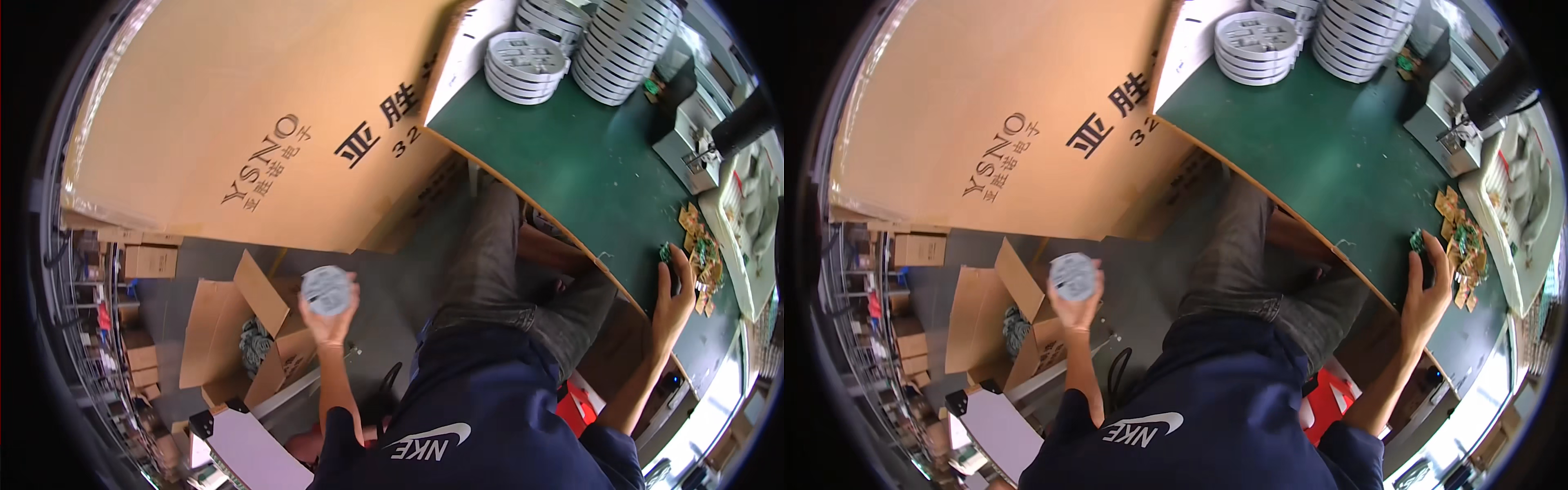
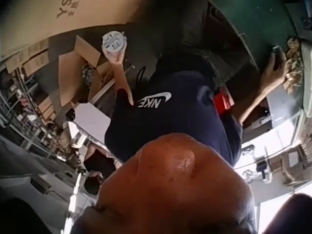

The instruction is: Assembling small electrical or mechanical components into housings at a factory workstation using a pneumatic tool.

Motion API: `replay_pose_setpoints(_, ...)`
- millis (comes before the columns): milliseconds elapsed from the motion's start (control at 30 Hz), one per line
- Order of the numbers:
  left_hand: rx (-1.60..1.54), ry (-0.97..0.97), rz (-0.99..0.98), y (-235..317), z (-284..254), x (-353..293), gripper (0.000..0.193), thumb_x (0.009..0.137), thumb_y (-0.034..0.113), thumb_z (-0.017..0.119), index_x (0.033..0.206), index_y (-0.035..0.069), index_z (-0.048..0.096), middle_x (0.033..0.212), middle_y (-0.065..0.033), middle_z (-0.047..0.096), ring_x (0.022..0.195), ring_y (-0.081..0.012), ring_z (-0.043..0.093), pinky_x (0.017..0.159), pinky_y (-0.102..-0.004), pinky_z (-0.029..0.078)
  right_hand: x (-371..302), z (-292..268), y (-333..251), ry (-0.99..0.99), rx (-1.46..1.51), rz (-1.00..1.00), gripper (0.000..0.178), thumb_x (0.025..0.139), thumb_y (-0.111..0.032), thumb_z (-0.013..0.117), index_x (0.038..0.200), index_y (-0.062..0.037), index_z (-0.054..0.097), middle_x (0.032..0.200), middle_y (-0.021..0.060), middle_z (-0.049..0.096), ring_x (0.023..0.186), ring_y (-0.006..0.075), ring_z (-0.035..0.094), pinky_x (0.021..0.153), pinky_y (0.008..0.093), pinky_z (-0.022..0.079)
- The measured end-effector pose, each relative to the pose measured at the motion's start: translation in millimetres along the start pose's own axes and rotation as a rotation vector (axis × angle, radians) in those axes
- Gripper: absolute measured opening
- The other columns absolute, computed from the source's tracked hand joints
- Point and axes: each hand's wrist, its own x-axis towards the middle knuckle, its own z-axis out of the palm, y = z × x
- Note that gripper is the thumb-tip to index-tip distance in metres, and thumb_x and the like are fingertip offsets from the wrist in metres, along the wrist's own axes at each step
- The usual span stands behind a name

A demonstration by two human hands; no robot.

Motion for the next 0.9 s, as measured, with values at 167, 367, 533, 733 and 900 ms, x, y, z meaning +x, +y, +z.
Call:
replay_pose_setpoints(167,-0.22,-0.162,0.915,136,-94,-52,0.092,0.089,0.063,0.067,0.154,0.004,0.039,0.158,-0.0275,0.035,0.147,-0.0445,0.031,0.12,-0.0637,0.031,2,1,3,-0.08,-0.016,-0.021,0.035,0.1,-0.005,0.062,0.135,-0.0009,0.063,0.127,0.0112,0.067,0.119,0.0192,0.062,0.107,0.033,0.045)
replay_pose_setpoints(367,-0.291,-0.084,0.462,147,-81,-41,0.112,0.087,0.073,0.061,0.16,-0.003,0.021,0.163,-0.0288,0.027,0.152,-0.0472,0.024,0.122,-0.0649,0.024,3,-3,2,-0.038,-0.013,-0.012,0.033,0.099,-0.004,0.064,0.133,-0.0008,0.064,0.125,0.0106,0.068,0.117,0.019,0.062,0.105,0.0326,0.045)
replay_pose_setpoints(533,0.752,-0.778,-0.067,50,121,21,0.072,0.101,0.053,0.057,0.145,-0.004,0.05,0.151,-0.0291,0.048,0.139,-0.0432,0.048,0.117,-0.0583,0.036,2,4,-17,0.006,-0.223,-0.144,0.033,0.094,-0.005,0.069,0.127,-0.0041,0.067,0.118,0.0127,0.069,0.113,0.0259,0.064,0.102,0.0365,0.048)
replay_pose_setpoints(733,1.536,-0.965,0.499,-77,388,106,0.062,0.095,0.037,0.074,0.136,-0.006,0.057,0.14,-0.0191,0.061,0.133,-0.0273,0.056,0.11,-0.0408,0.046,-1,-4,-21,0.017,-0.178,-0.074,0.033,0.092,-0.004,0.069,0.125,-0.0035,0.067,0.12,0.0138,0.069,0.114,0.0281,0.064,0.102,0.0375,0.048)
replay_pose_setpoints(900,2.384,-0.931,0.679,-126,465,196,0.095,0.072,0.069,0.081,0.131,-0.003,0.059,0.14,-0.0283,0.057,0.131,-0.0366,0.056,0.104,-0.0432,0.049,-2,0,-27,0.048,0.002,-0.009,0.034,0.09,-0.004,0.071,0.124,-0.0028,0.068,0.112,0.0125,0.069,0.106,0.0246,0.066,0.097,0.0358,0.05)
